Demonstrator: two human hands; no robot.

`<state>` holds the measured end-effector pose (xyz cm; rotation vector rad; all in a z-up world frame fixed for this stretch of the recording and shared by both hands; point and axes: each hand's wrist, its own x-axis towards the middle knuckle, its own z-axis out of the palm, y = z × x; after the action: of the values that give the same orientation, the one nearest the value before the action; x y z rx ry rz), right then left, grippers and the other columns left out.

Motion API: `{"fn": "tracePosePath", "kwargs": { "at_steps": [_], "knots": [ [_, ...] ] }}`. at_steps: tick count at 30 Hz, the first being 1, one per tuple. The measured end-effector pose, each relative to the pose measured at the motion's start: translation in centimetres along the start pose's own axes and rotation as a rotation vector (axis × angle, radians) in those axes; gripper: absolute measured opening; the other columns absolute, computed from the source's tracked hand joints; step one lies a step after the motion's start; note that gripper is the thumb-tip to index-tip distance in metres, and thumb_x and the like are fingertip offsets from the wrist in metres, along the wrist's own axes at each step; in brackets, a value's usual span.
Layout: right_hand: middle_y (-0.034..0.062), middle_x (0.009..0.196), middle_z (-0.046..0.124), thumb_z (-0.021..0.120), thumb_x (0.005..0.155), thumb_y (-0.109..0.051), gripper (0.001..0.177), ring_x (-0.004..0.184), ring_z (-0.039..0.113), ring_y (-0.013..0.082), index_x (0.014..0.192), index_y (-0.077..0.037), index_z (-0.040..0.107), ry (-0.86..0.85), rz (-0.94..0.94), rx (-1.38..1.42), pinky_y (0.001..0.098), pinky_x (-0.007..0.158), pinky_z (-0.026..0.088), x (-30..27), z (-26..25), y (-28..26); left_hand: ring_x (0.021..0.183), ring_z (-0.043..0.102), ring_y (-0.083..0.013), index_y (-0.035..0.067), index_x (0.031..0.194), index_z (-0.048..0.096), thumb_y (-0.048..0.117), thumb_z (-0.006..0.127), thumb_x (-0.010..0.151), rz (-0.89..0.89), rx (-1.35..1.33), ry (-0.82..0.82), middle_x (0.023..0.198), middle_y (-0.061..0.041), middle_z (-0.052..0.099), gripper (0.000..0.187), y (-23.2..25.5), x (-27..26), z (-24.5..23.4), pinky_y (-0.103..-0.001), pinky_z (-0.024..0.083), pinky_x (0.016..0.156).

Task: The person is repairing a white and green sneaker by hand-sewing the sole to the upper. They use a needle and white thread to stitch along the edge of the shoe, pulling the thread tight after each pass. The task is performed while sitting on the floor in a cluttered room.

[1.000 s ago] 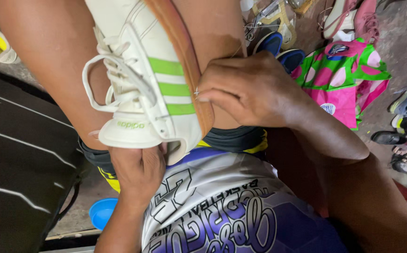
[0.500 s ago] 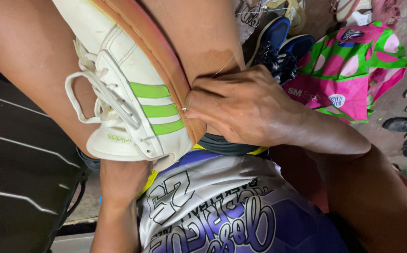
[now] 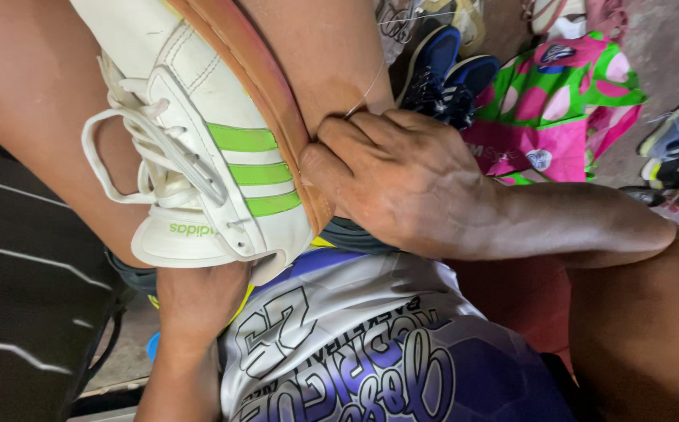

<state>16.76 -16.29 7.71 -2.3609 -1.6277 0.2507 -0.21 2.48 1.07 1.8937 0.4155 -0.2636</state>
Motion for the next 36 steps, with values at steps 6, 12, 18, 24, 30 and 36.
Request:
{"fn": "tracePosePath", "kwargs": {
  "at_steps": [6,12,18,24,30,36],
  "knots": [
    [0.0027,0.086,0.058,0.072,0.107,-0.034,0.028,0.077,0.063,0.0172,0.093,-0.011,0.062,-0.026,-0.006,-0.016,0.0325,0.065,0.050,-1.6,1.0,1.3,0.095,0.069,-0.0384,0.004,0.109,0.072,0.008,0.067,0.086,0.114,0.105,-0.040,0.103,-0.016,0.074,0.024,-1.3,-0.4,0.2,-0.047,0.052,0.079],
    [0.0017,0.058,0.054,0.080,0.086,-0.065,0.054,0.045,0.053,0.0197,0.070,-0.016,0.064,0.049,0.064,-0.104,0.0355,0.041,0.039,-2.3,1.6,4.0,0.095,0.067,-0.0389,0.004,0.106,0.072,0.005,0.067,0.086,0.206,0.187,0.004,0.102,-0.016,0.072,0.021,-2.7,-0.7,0.8,-0.048,0.050,0.082],
    [0.0056,0.068,0.051,0.080,0.099,-0.052,0.054,0.058,0.053,0.0242,0.074,-0.010,0.057,0.068,0.042,-0.117,0.0378,0.055,0.041,-4.9,0.4,7.1,0.075,0.070,-0.0177,0.000,0.100,0.072,0.007,0.062,0.095,-0.266,-0.437,0.051,0.086,-0.011,0.075,0.013,-0.4,-2.1,0.6,-0.031,0.056,0.063],
    [0.0058,0.067,0.050,0.079,0.093,-0.052,0.053,0.059,0.054,0.0261,0.071,-0.011,0.055,0.049,0.127,-0.006,0.0408,0.055,0.040,-6.3,1.6,6.1,0.080,0.067,-0.0205,-0.004,0.108,0.070,0.009,0.069,0.095,0.138,-0.003,0.352,0.096,-0.015,0.070,0.018,3.4,-4.1,-1.7,-0.031,0.053,0.065],
    [0.0050,0.069,0.051,0.088,0.093,-0.047,0.052,0.062,0.056,0.0244,0.074,-0.010,0.056,0.106,0.103,0.118,0.0387,0.057,0.042,-6.2,2.1,5.0,0.075,0.064,-0.0269,-0.003,0.104,0.069,0.011,0.082,0.085,0.497,0.247,0.187,0.093,-0.018,0.067,0.027,8.5,-0.9,-1.7,-0.036,0.051,0.058],
    [0.0038,0.071,0.053,0.088,0.092,-0.048,0.048,0.063,0.059,0.0217,0.076,-0.010,0.061,0.123,0.044,0.123,0.0359,0.058,0.046,-4.9,0.8,4.4,0.072,0.062,-0.0267,0.002,0.104,0.073,0.004,0.082,0.087,0.536,0.691,0.205,0.099,-0.010,0.074,0.020,10.8,2.2,1.9,-0.034,0.047,0.056]
  ]
}}
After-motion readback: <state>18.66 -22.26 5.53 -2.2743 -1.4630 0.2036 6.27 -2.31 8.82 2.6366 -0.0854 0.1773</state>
